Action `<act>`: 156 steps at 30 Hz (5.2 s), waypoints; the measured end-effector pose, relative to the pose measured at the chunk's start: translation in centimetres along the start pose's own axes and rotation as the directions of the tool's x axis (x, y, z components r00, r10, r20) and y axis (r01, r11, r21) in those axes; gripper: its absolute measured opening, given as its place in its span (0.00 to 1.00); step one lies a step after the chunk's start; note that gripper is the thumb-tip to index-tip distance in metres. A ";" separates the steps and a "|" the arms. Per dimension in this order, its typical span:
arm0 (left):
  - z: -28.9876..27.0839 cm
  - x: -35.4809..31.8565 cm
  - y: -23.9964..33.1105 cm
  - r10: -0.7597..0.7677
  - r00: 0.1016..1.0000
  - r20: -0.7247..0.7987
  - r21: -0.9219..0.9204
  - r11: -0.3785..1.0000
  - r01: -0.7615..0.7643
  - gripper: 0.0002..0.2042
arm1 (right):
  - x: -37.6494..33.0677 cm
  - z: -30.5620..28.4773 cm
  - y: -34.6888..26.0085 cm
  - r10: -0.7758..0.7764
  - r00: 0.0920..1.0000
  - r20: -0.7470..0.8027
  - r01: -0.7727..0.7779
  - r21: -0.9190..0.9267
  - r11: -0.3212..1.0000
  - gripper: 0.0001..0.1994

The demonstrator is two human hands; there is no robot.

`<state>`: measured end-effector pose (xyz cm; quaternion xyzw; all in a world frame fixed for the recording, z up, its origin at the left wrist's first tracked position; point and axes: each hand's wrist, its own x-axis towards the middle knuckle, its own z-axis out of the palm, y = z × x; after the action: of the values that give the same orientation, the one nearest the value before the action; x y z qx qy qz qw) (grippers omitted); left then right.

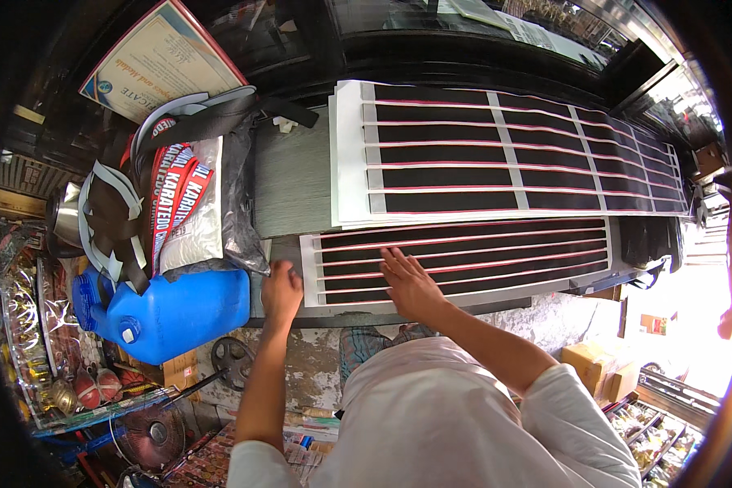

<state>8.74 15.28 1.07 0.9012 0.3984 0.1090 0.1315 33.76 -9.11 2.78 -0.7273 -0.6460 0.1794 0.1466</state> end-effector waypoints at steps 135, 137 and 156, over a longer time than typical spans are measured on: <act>-5.9 -14.0 18.3 -0.074 0.814 0.576 -0.534 0.720 0.444 0.14 | 0.2 -3.7 2.7 0.056 0.998 0.034 -0.064 0.716 0.695 0.05; -5.5 -15.1 17.5 -0.051 0.818 0.572 -0.516 0.753 0.408 0.16 | -2.4 -1.5 2.4 0.082 0.996 -0.046 -0.025 0.710 0.704 0.04; -1.4 -9.7 19.8 -0.029 0.834 0.551 -0.740 0.446 0.503 0.11 | 9.6 0.5 9.1 0.280 0.900 -0.335 -0.220 0.207 0.953 0.16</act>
<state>15.60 -4.59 7.92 0.6311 0.3863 0.0530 0.6706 42.54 -0.74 -2.37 -0.8102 -0.4922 0.1130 0.2976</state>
